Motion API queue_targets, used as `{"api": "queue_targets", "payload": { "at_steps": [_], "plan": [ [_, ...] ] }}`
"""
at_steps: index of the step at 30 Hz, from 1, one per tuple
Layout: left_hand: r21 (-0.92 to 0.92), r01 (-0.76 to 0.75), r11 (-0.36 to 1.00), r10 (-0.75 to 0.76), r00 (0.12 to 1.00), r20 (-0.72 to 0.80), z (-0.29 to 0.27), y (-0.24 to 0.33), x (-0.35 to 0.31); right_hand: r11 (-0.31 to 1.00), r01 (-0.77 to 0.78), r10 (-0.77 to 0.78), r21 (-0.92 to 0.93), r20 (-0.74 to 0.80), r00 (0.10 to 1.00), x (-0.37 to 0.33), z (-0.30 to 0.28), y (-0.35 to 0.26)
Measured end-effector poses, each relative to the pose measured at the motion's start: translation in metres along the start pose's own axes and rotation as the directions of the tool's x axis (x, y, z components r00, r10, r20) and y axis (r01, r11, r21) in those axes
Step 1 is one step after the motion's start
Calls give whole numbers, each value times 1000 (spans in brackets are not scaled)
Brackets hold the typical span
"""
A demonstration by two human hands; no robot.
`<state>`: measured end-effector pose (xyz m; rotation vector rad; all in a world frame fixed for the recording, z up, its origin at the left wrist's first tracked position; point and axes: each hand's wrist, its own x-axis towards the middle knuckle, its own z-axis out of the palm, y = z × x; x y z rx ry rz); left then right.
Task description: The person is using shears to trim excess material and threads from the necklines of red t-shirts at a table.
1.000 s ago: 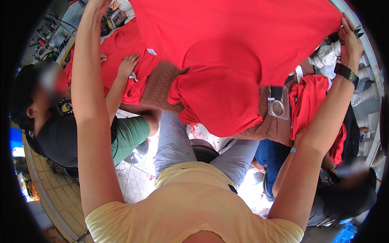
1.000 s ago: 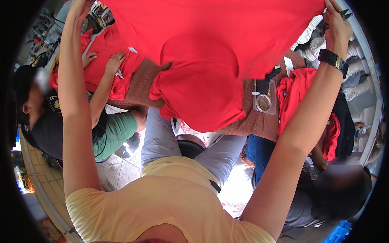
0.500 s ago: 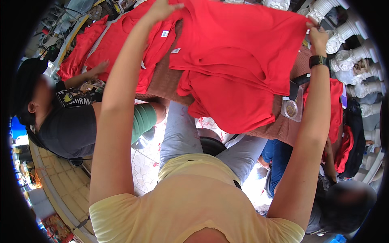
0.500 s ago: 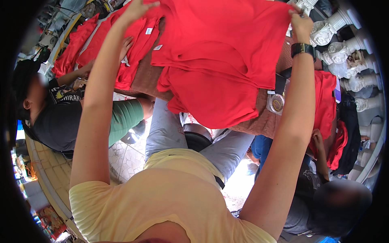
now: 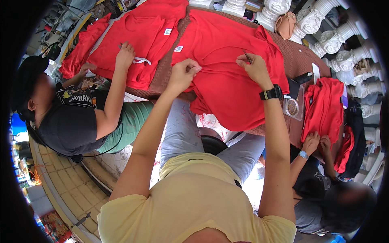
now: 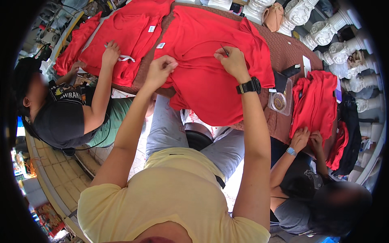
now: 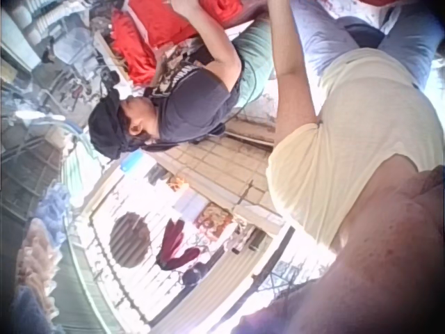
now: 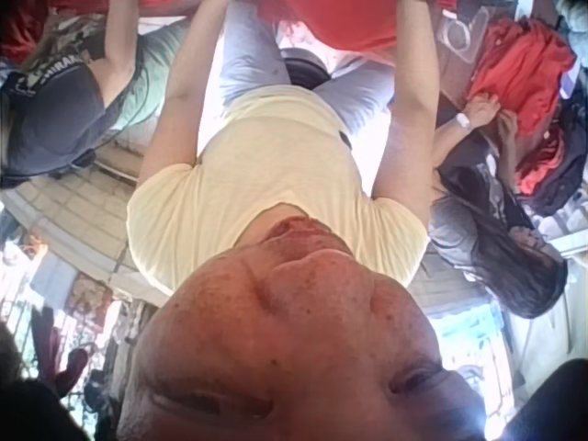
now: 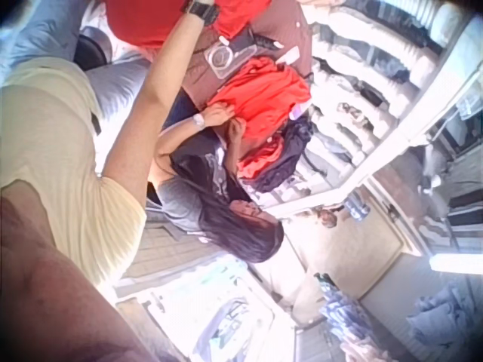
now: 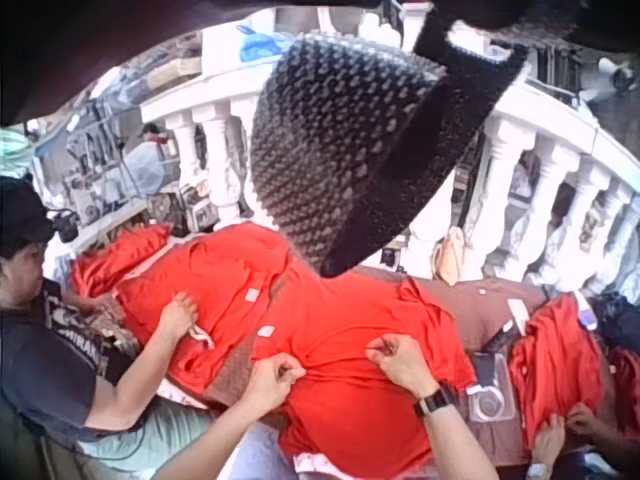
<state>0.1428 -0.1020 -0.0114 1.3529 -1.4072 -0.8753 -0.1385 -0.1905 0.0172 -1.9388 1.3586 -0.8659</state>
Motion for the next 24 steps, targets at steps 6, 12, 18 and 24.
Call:
{"api": "queue_targets", "payload": {
  "at_steps": [6, 12, 18, 24],
  "plan": [
    [-260, 216, 941, -112, 924, 364, -61, 59, -96, 996, -77, 73, 52, 74, 995, -24, -12, 19],
    [220, 147, 964, -260, 683, 682, -63, 62, -152, 976, -193, 183, 105, 94, 979, -17, -39, 47],
    [541, -144, 828, 293, 935, -199, 11, 35, -35, 984, -141, 144, -112, 21, 989, -1, -3, 17],
    [794, -183, 579, 295, 955, 5, 44, -2, 13, 976, -197, 193, -88, -48, 980, -7, 23, 29]
  ]
}}
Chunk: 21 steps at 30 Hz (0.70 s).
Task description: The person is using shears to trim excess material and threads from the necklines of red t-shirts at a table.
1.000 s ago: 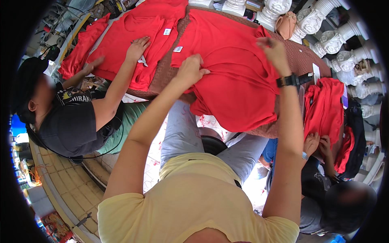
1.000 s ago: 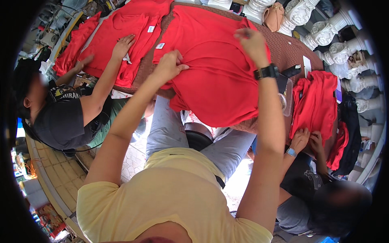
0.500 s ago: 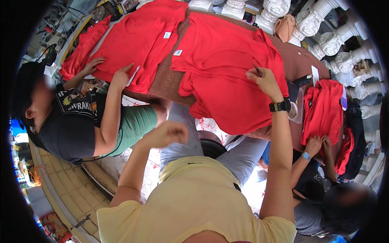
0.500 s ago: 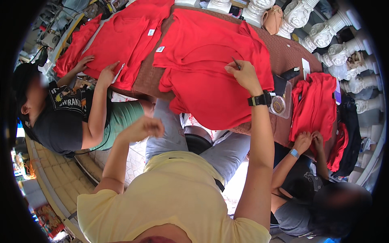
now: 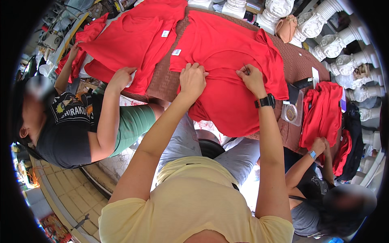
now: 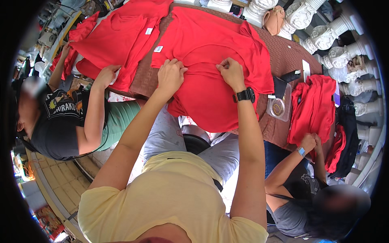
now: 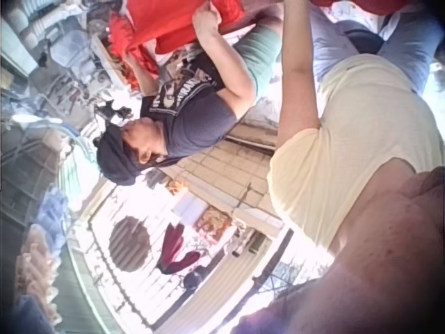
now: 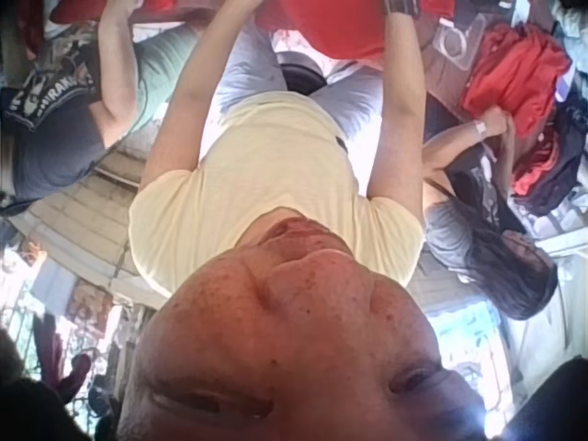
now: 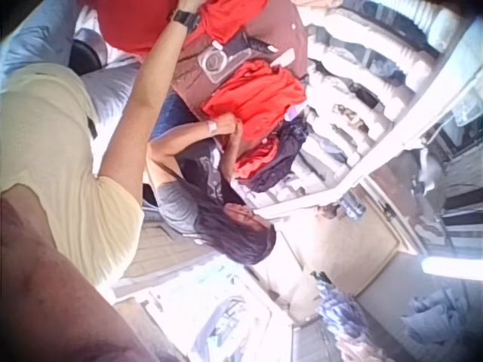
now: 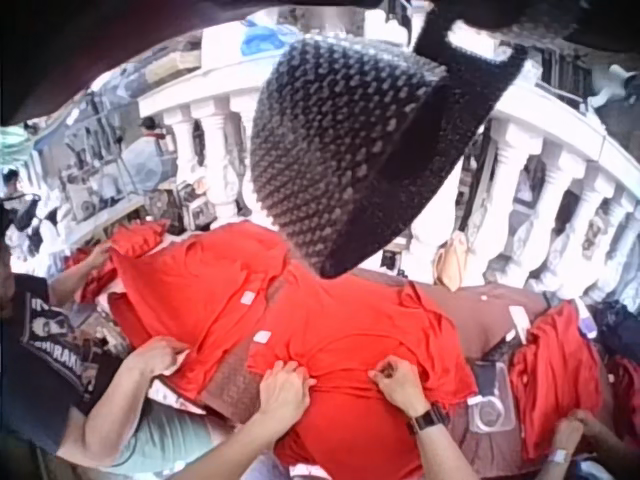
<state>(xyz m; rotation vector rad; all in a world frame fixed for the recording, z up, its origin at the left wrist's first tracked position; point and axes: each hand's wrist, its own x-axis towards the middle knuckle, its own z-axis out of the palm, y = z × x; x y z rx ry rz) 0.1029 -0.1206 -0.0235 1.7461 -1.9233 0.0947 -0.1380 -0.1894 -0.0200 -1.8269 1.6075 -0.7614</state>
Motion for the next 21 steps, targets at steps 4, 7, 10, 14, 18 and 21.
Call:
{"api": "queue_targets", "payload": {
  "at_steps": [4, 7, 10, 14, 18, 21],
  "plan": [
    [-731, 407, 548, -187, 911, 367, -26, -12, -8, 985, 33, -27, 168, -37, 999, -5, 9, 21],
    [-867, 442, 229, -45, 895, 444, -60, -31, -41, 974, 42, -35, 224, -38, 999, -8, 10, 25],
    [-828, 533, 177, 131, 821, 556, -106, -29, -72, 972, 13, -11, 233, -7, 1000, -3, 13, 33],
    [-524, 467, 712, 233, 547, 804, -145, -23, -75, 985, -12, 13, 172, -4, 1000, -2, 16, 28],
    [-331, -59, 942, 156, 948, 277, -141, 2, -52, 999, 7, -10, 40, 86, 996, 15, -3, 18],
    [-294, 294, 910, -147, 888, 435, -142, 11, 11, 992, -14, 2, -125, -94, 996, 47, -39, -3]
  ]
}}
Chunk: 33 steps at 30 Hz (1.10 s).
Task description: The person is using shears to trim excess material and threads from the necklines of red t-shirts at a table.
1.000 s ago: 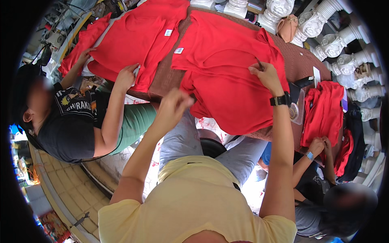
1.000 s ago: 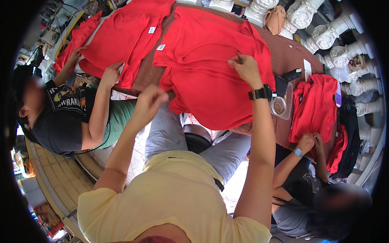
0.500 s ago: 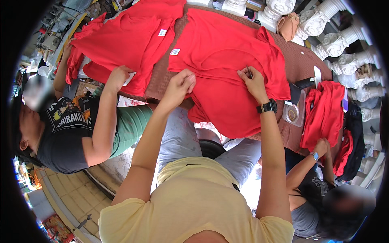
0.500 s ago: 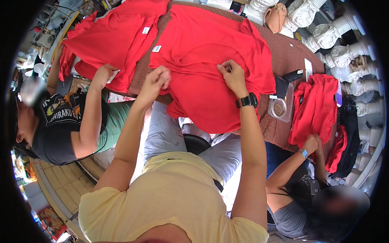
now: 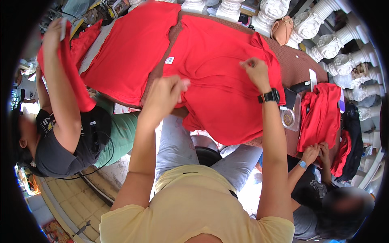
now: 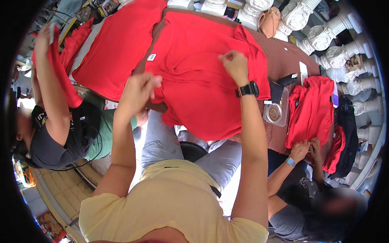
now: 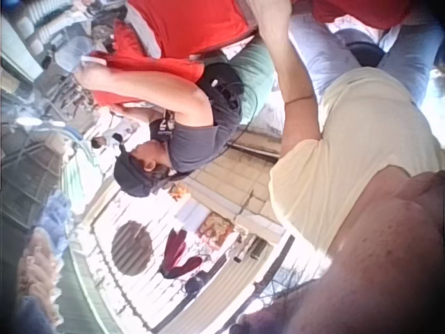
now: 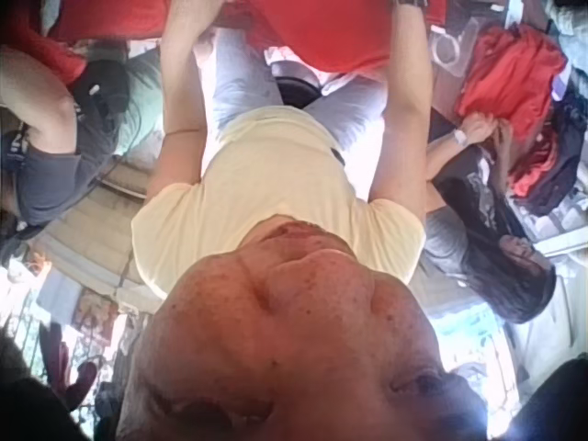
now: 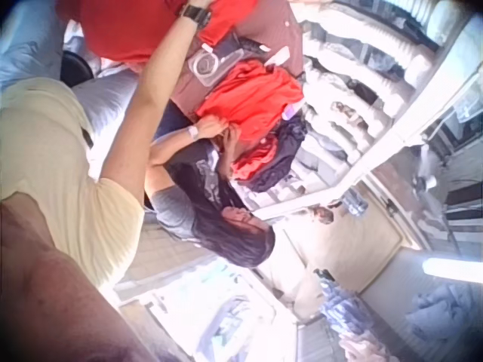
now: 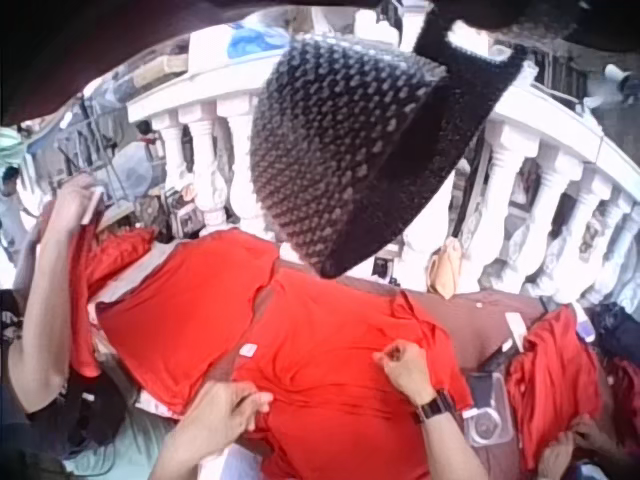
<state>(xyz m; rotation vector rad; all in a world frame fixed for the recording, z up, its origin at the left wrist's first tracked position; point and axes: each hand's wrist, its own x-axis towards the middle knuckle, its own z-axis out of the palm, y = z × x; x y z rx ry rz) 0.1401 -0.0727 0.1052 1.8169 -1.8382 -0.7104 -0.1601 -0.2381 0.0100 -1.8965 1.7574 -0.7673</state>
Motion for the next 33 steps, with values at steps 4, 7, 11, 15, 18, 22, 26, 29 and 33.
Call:
{"api": "queue_targets", "payload": {
  "at_steps": [4, 7, 11, 15, 18, 22, 26, 29, 33],
  "plan": [
    [5, -179, 984, 177, 966, -186, 20, -54, 118, 997, -18, -5, -70, -310, 951, 69, -25, -1],
    [-62, -101, 993, 63, 892, -447, 35, -102, 232, 985, -48, -12, -166, -345, 939, 106, -19, -12],
    [-636, 152, 756, -412, 866, -283, 45, -106, 304, 937, -214, 130, -277, -293, 947, 136, -10, -3],
    [-704, 104, 703, -431, 849, -306, 70, -99, 348, 931, -181, 111, -316, -227, 968, 169, -10, 59],
    [-345, 125, 930, -310, 770, -558, 88, -120, 367, 963, -172, 86, -208, -369, 925, 171, -16, 68],
    [-106, 235, 966, -258, 867, -426, 68, -161, 380, 987, -62, 118, 149, -410, 904, 146, -69, 45],
    [-857, -233, 459, -348, 841, -415, 26, -68, 384, 937, 192, 36, 292, -625, 780, 145, -182, 57],
    [-797, -562, 222, 193, 826, -529, -60, -70, 405, 909, 230, 69, 349, -668, 741, 171, -226, 29],
    [-797, -604, 6, 303, 761, -574, -83, 16, 416, 680, 581, -30, 448, -774, 633, 182, -281, 23]
  ]
}}
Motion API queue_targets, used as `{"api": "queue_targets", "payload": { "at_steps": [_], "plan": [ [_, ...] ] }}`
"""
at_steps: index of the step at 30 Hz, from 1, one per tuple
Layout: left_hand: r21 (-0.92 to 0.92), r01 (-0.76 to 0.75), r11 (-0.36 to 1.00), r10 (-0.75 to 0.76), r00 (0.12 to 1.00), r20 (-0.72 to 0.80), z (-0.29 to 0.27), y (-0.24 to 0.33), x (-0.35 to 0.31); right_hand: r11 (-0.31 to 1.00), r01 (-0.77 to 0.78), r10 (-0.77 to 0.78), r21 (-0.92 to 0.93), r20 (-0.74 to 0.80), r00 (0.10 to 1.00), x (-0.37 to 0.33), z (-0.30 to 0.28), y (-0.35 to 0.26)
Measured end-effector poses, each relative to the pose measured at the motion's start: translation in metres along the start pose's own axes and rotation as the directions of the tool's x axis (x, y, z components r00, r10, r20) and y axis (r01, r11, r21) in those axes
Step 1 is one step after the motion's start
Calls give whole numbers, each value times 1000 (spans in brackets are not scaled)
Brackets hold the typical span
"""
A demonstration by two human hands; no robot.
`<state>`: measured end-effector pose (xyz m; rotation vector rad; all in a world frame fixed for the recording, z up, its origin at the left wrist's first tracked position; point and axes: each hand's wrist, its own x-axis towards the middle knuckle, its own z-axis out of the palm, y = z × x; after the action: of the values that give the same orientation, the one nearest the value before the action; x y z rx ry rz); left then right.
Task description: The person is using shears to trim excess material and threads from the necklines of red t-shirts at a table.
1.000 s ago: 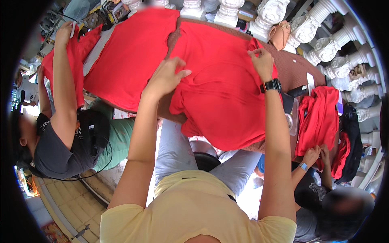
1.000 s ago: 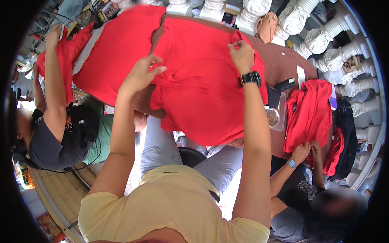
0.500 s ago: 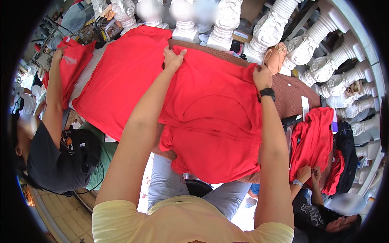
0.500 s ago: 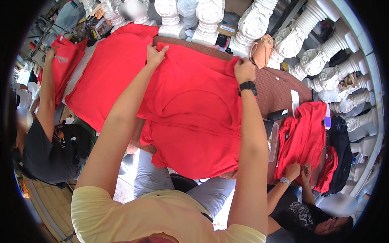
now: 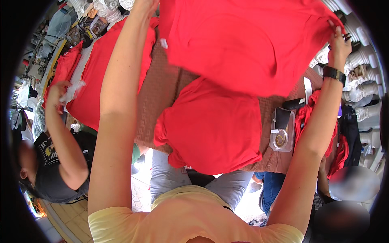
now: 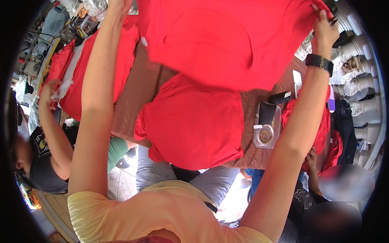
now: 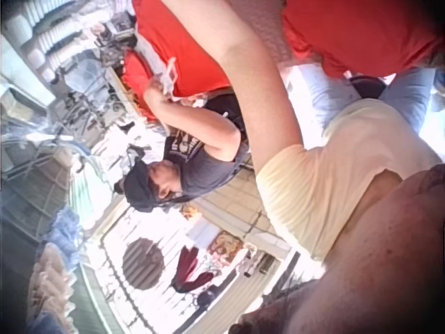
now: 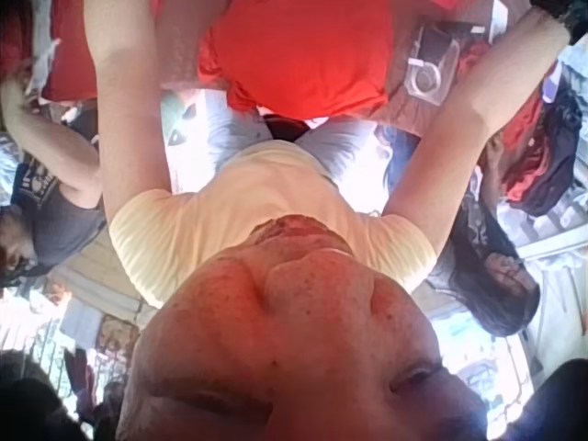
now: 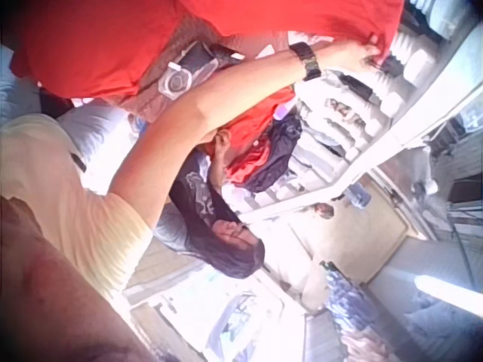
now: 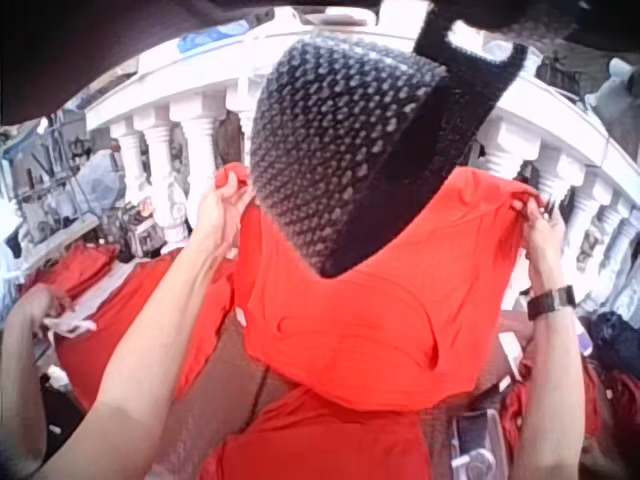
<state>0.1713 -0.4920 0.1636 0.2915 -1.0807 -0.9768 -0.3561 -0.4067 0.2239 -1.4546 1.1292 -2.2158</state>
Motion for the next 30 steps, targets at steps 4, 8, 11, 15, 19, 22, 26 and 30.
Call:
{"api": "queue_targets", "payload": {
  "at_steps": [4, 8, 11, 15, 19, 22, 26, 30],
  "plan": [
    [-75, -97, 992, 89, 991, -98, -5, 25, -12, 997, -61, 64, 51, -51, 997, -11, -13, -18],
    [274, 207, 939, -154, 967, -201, -43, 41, -89, 956, -293, 293, -10, 4, 956, -80, -22, 17],
    [750, 407, 521, -270, 912, -307, -79, 2, -145, 754, -202, 391, -625, 179, 903, -124, -83, 73],
    [992, 106, -71, -24, 994, -107, -59, 1, -255, 526, 57, 370, -848, 289, 883, -246, -70, 61],
    [996, 62, 67, -455, 890, -25, 14, -27, -315, 400, 85, 687, -913, 359, 631, -314, -53, 42],
    [1000, -7, 29, -465, 885, 20, 19, -25, -323, 553, 154, 395, -819, 420, 817, -352, -22, -4],
    [971, 118, 210, -324, 945, -45, 79, 43, -284, 803, -13, 347, -596, 449, 823, -393, -15, -111],
    [639, 274, 719, -289, 954, -84, 75, 83, -238, 923, -57, 292, -382, 594, 750, -481, -31, -174]
  ]
}}
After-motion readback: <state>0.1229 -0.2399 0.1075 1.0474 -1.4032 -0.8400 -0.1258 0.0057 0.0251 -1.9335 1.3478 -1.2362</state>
